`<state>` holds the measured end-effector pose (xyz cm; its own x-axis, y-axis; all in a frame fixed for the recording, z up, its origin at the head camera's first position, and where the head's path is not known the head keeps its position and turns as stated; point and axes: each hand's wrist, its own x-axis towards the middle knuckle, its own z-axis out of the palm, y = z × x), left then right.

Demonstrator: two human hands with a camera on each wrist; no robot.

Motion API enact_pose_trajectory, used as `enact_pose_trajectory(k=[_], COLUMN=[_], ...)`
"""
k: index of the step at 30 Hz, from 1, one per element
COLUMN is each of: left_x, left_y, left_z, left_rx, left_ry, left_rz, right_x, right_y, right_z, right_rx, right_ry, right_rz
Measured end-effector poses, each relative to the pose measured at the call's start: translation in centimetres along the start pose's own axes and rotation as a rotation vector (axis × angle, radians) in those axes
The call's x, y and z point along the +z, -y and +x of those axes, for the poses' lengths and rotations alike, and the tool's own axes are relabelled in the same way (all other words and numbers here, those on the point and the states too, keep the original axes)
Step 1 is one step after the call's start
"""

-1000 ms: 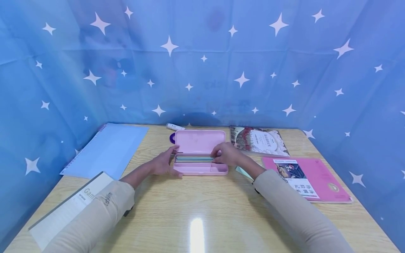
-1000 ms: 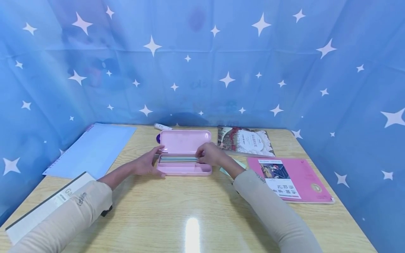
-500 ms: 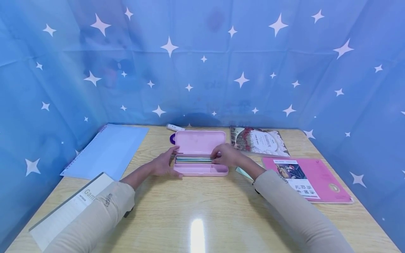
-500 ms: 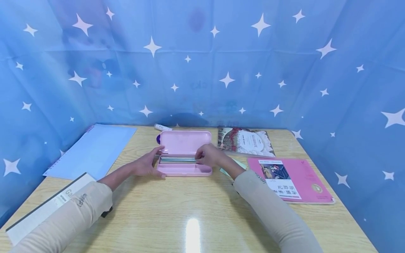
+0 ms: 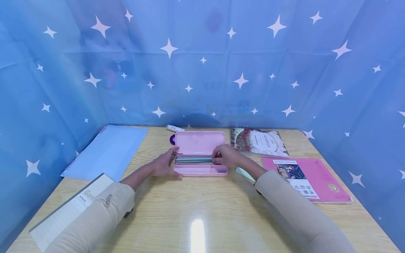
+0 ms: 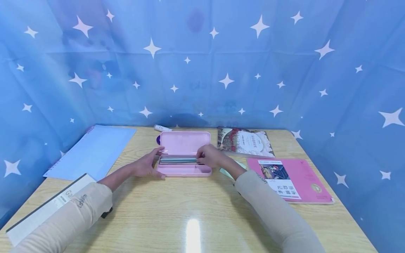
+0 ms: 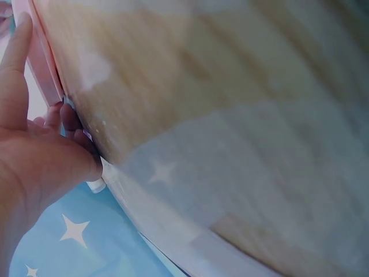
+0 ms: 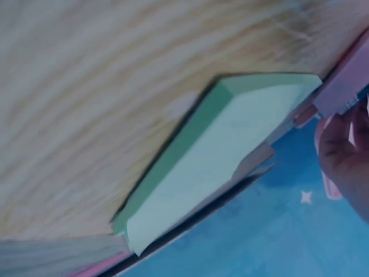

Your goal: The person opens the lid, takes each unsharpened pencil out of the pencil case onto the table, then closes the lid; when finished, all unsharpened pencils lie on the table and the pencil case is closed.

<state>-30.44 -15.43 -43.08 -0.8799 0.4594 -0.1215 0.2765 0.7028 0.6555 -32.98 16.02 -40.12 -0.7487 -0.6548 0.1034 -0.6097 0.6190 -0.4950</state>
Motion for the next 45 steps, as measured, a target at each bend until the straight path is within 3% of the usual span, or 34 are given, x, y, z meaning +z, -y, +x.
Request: enact_pose_trajectory(k=[9, 18, 26, 35, 45], left_x=[0.0, 0.3, 0.2, 0.2, 0.2], left_y=[0.1, -0.2, -0.2, 0.0, 0.0], left_z=[-0.2, 0.0, 0.0, -0.1, 0.0], left_rx=[0.000, 0.020, 0.032, 0.045, 0.033], left_ry=[-0.007, -0.001, -0.001, -0.003, 0.000], left_rz=[0.003, -0.013, 0.000, -0.015, -0.004], right_x=[-1.2, -1.3, -0.4, 1.8, 3.6], right_y=[0.9, 1.8, 1.9, 2.0, 2.1], right_z=[-1.1, -5.4, -8.7, -9.5, -9.2], right_rx=[0.001, 0.060, 0.107, 0.052, 0.117], right_ry=[-0.074, -0.119, -0.042, -0.067, -0.071], right_rz=[0.080, 0.283, 0.419, 0.340, 0.324])
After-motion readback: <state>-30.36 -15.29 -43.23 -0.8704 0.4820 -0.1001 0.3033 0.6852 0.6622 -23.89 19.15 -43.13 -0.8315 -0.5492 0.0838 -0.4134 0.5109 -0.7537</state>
